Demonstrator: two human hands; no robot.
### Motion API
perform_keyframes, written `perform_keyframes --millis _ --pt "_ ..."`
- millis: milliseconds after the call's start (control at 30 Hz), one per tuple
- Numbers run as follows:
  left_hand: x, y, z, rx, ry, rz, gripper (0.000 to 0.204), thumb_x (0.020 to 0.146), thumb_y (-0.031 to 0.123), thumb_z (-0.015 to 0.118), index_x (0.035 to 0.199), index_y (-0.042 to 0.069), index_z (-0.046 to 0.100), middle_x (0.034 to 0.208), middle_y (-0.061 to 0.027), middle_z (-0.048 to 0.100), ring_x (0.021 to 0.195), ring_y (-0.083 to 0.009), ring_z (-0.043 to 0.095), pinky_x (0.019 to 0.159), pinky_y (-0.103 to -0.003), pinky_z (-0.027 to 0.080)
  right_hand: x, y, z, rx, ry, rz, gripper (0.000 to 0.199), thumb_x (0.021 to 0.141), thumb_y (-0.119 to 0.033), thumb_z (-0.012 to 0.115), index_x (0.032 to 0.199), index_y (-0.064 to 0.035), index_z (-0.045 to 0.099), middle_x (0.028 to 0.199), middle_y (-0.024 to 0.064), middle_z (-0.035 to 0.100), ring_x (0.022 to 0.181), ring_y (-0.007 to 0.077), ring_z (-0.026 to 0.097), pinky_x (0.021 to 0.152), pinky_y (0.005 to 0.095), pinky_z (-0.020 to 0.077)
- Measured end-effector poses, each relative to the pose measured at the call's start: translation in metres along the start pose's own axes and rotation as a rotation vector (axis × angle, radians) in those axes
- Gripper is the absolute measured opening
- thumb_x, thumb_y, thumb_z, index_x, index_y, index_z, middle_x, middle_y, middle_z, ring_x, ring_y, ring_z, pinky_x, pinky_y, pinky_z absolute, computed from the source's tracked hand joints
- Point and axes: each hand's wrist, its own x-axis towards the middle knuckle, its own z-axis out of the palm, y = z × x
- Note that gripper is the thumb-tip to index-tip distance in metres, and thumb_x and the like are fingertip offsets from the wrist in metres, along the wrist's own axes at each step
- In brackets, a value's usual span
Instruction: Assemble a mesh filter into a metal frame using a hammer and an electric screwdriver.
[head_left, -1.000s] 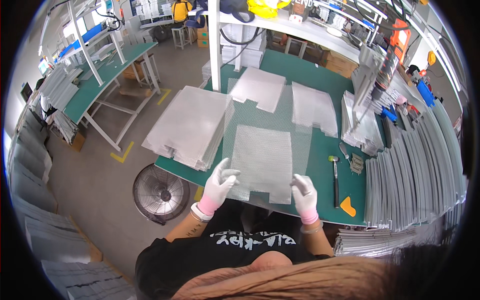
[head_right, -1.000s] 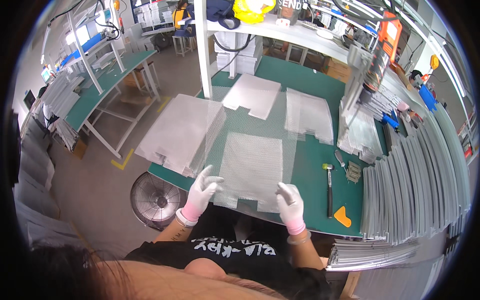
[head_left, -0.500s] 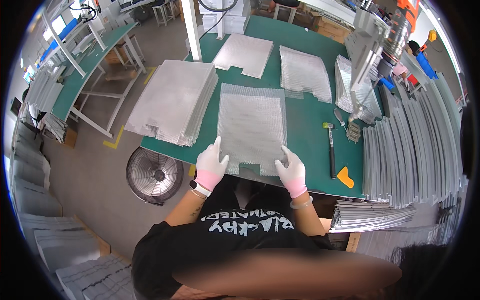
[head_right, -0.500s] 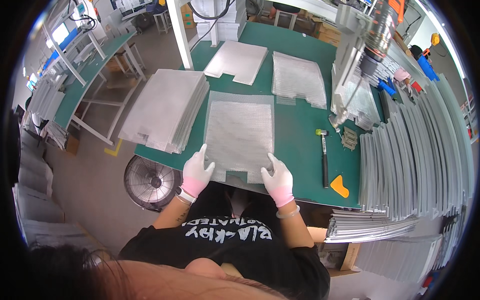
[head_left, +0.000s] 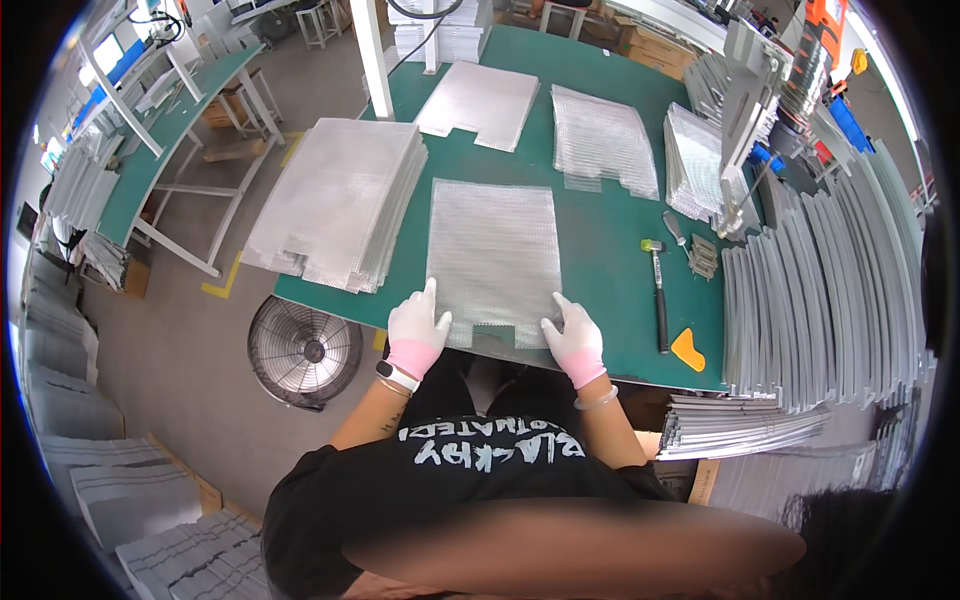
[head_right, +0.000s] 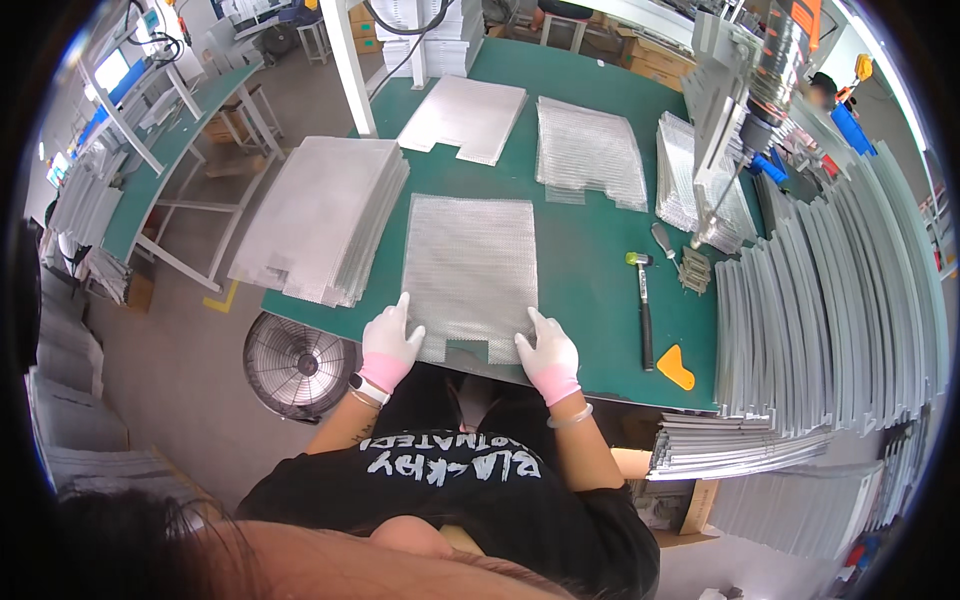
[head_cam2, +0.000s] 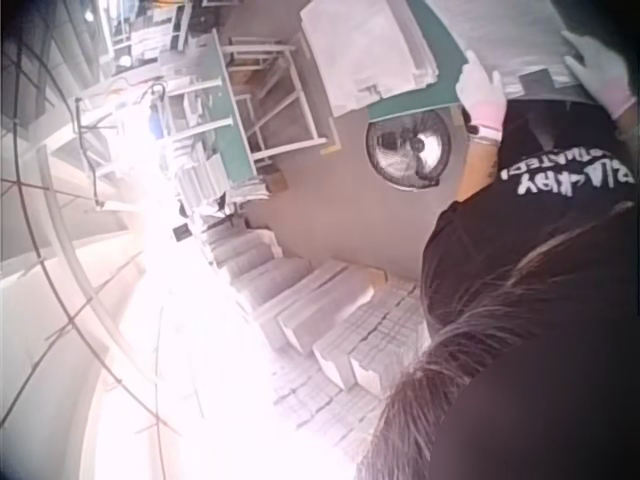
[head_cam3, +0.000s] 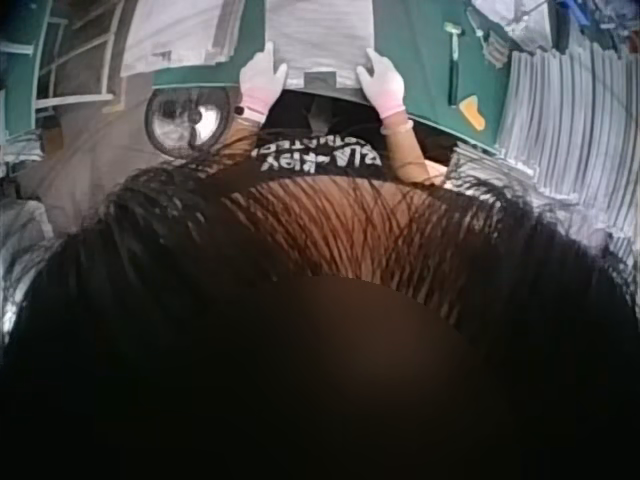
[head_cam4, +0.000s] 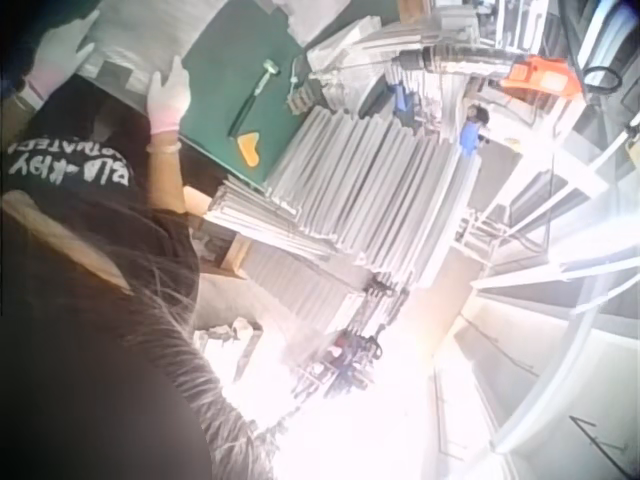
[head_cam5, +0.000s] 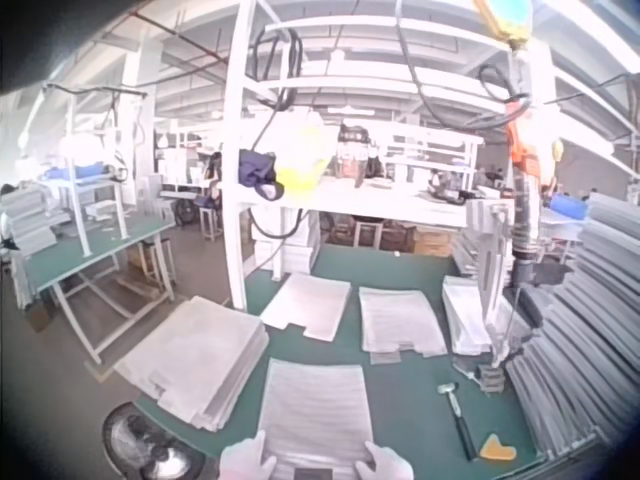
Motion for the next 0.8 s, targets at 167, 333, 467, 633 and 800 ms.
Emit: perform_keyframes --millis 167,333,467,633,800 --pt "0.0 -0.005 0.003 0.012 -0.019 -0.001 0.063 0.082 0.026 0.071 0.135 -0.001 0.05 0.094 -0.0168 0.064 0.089 -0.0339 0.064 0.079 -0.045 0.051 0.004 0.003 -0.002 -0.022 -0.053 -0.025 0.052 0.087 -0.031 0.066 0.131 -0.0071 0.056 0.105 0.0154 0.064 0.097 0.0333 0.064 0.084 0.0415 0.0521" --pt "-0.001 -0.008 0.001 -0.004 -0.052 -0.015 0.063 0.083 0.03 0.071 0.136 0.0 0.051 0.098 -0.0169 0.064 0.092 -0.0334 0.064 0.08 -0.044 0.051 0.0 0.001 -0.002 -0.026 -0.084 -0.018 0.051 0.087 -0.03 0.066 0.131 -0.0058 0.056 0.108 0.0169 0.063 0.099 0.0346 0.063 0.087 0.0417 0.0514" --pt "0.003 -0.005 -0.002 -0.014 -0.086 -0.019 0.062 0.083 0.03 0.07 0.135 0.001 0.052 0.099 -0.0167 0.064 0.092 -0.0332 0.064 0.081 -0.044 0.051 0.004 0.001 -0.007 -0.028 -0.118 -0.006 0.05 0.088 -0.03 0.065 0.13 -0.0052 0.055 0.107 0.0173 0.063 0.1 0.0349 0.063 0.088 0.0418 0.0512" --pt "0.009 -0.009 0.004 -0.041 -0.108 -0.015 0.064 0.081 0.032 0.072 0.136 0.003 0.053 0.1 -0.0168 0.064 0.091 -0.0341 0.065 0.08 -0.043 0.052 0.01 0.001 -0.015 -0.131 -0.156 -0.044 0.046 0.087 -0.032 0.066 0.126 -0.0072 0.059 0.109 0.0171 0.063 0.099 0.0348 0.062 0.089 0.0412 0.0513" --pt "0.013 -0.002 -0.014 0.071 -0.12 -0.091 0.066 0.077 0.034 0.075 0.137 0.013 0.054 0.123 -0.0164 0.056 0.114 -0.0373 0.054 0.095 -0.048 0.046 0.075 0.033 -0.069 -0.058 0.003 -0.228 0.028 0.084 -0.035 0.065 0.093 -0.0093 0.071 0.092 0.016 0.067 0.094 0.0343 0.063 0.085 0.0429 0.0519"
